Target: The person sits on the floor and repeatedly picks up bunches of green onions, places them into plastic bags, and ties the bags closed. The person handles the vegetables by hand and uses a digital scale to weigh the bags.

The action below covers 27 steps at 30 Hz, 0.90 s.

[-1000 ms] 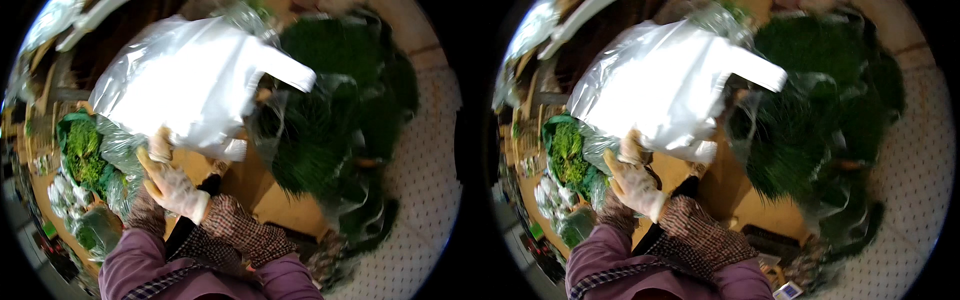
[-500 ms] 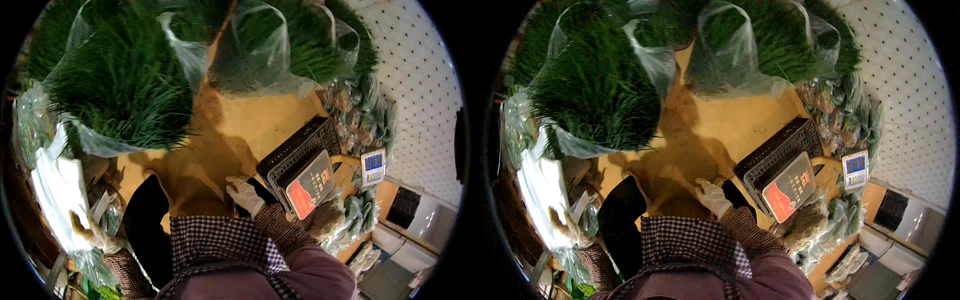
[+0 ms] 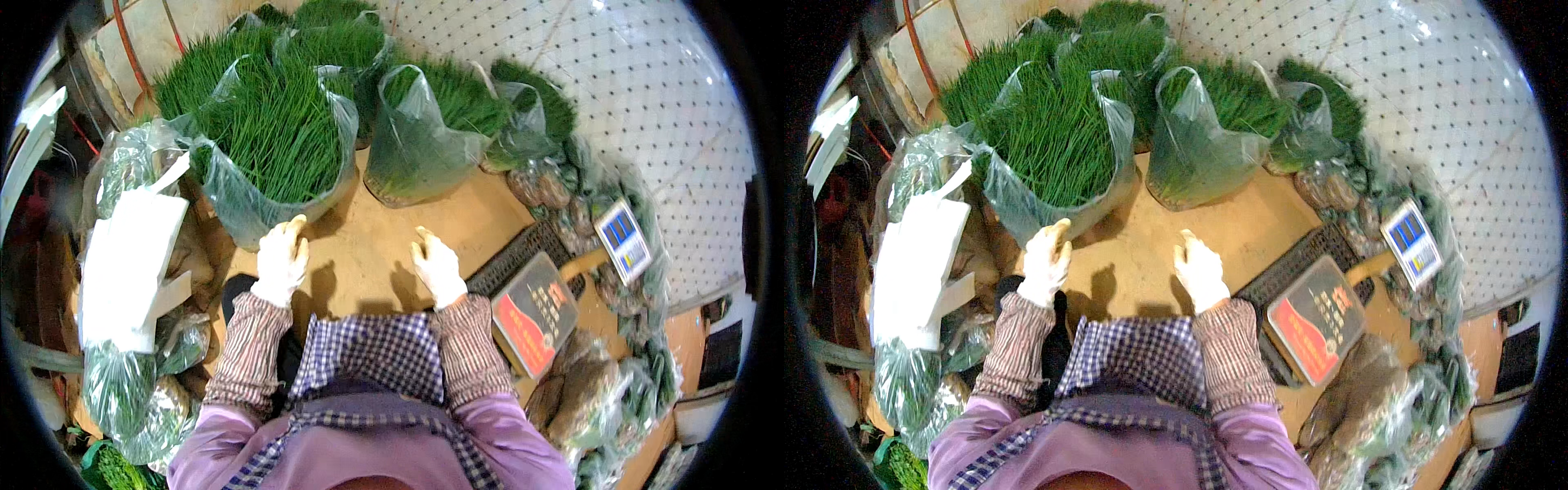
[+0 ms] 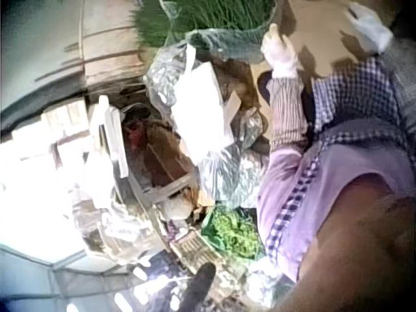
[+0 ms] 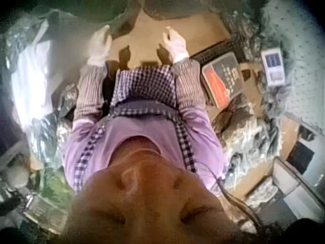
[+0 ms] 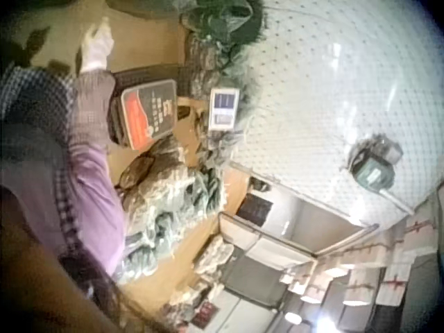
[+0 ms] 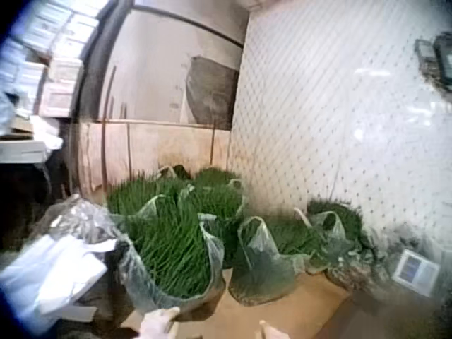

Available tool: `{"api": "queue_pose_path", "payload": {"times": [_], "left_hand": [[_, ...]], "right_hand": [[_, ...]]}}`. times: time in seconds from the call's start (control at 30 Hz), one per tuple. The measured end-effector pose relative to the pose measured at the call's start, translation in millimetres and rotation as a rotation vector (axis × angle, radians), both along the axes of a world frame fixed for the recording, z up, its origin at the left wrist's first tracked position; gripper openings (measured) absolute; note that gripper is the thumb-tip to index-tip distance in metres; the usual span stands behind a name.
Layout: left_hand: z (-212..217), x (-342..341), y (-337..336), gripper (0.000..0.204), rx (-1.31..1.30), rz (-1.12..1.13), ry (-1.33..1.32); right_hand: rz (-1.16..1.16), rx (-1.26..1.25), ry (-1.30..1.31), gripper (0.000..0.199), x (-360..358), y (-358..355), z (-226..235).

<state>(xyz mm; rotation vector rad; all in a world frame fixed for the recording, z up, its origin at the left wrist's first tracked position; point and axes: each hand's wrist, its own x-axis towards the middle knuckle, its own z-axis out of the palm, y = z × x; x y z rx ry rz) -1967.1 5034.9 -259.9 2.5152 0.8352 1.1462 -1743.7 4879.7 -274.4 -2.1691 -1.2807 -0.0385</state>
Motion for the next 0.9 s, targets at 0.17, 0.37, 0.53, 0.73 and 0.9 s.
{"api": "queue_pose_path", "payload": {"times": [0.17,0.37,0.53,0.73,0.9], "left_hand": [[-35,-41,-92,0.033,-0.138,-0.123,0.351],[-2,-36,-141,0.04,-0.154,-0.307,0.616],[58,25,-97,0.045,-0.123,-0.408,0.595],[77,203,66,0.048,-0.405,-0.398,0.512],[51,345,183,0.051,-0.493,-0.032,0.075]], "right_hand": [[0.124,-0.057,0.209,0.034,-74,-51,-2],[0.14,0.071,0.464,0.034,-76,-89,35],[0.102,0.181,0.418,0.032,55,-63,81],[-0.237,0.3,0.826,0.029,258,-2,48],[-0.29,0.443,0.748,0.027,405,73,2]]}}
